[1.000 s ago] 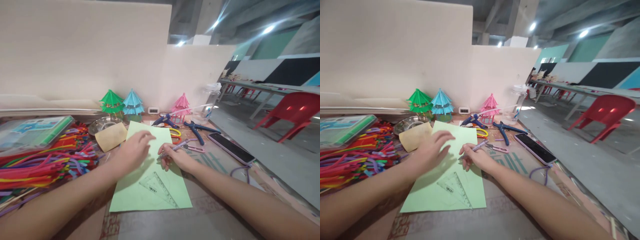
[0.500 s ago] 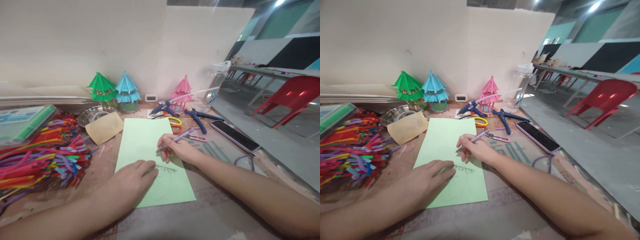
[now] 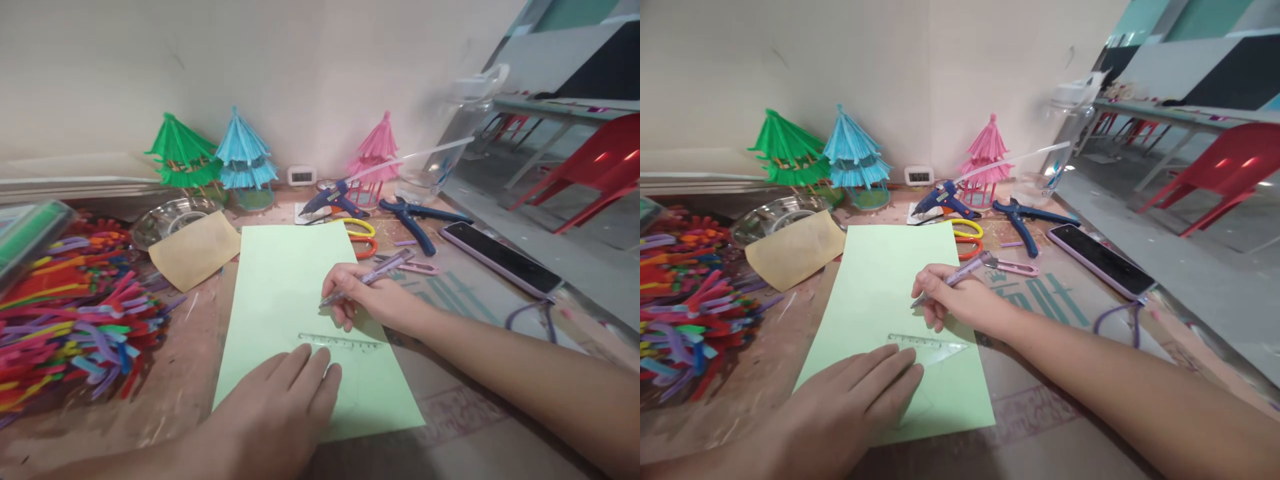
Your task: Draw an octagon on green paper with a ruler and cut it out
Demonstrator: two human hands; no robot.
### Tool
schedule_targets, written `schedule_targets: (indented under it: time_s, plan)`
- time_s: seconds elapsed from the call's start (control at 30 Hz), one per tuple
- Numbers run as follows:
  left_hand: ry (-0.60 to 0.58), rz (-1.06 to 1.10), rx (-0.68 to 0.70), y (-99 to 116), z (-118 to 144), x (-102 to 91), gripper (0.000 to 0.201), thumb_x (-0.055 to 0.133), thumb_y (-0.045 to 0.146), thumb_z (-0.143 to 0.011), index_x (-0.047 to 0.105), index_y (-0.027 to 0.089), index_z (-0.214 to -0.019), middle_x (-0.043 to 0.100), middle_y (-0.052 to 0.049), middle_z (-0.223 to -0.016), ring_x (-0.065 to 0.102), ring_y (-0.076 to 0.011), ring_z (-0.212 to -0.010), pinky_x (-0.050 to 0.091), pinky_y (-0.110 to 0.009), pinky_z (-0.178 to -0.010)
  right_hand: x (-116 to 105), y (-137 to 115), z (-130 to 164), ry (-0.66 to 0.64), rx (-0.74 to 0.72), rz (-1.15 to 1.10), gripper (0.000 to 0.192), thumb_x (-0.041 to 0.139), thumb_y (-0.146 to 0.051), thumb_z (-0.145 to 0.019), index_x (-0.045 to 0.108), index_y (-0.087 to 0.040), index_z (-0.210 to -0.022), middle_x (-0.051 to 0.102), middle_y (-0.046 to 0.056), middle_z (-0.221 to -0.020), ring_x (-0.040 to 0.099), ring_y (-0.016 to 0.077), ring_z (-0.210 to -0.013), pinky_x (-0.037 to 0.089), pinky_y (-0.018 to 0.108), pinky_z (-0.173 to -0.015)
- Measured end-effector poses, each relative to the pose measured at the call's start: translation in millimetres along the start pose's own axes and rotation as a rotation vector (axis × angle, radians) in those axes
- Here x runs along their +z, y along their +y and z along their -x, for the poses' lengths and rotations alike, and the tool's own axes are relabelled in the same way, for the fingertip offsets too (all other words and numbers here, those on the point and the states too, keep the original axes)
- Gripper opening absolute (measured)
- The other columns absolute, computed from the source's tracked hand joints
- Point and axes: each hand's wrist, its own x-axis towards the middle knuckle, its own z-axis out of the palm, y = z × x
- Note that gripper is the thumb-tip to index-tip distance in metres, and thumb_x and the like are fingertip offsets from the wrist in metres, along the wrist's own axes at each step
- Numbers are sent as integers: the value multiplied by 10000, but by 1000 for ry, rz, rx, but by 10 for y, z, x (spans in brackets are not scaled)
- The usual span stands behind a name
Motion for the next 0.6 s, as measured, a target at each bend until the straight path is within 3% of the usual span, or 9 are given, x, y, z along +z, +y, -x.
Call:
schedule_targets:
  time_s: [0.17, 0.43, 0.6]
  plan:
    - [35, -13, 40, -14, 56, 63, 382, 419, 69, -926, 703, 152, -1167, 749, -36, -1205, 656, -198, -1128, 526, -308, -973, -20, 0, 12, -16, 2, 33, 623, 570, -807, -838, 613, -186, -856, 633, -13, -579, 594, 122, -477, 483, 234, -488]
    - [44, 17, 18, -54, 157, 149, 281, 496, 171, -1017, 682, 196, -1226, 738, -33, -1218, 638, -182, -1171, 505, -263, -1026, -46, 0, 44, -28, 41, 12, 610, 580, -789, -850, 625, -181, -867, 638, 3, -622, 588, 121, -510, 505, 244, -520]
    - [75, 29, 65, -136, 127, 191, 300, 425, 168, -1062, 691, 225, -1187, 731, 8, -1249, 628, -177, -1225, 482, -289, -1077, -43, 4, 60, -15, 73, -17, 610, 602, -790, -833, 633, -181, -854, 638, 7, -631, 586, 115, -522, 490, 232, -511]
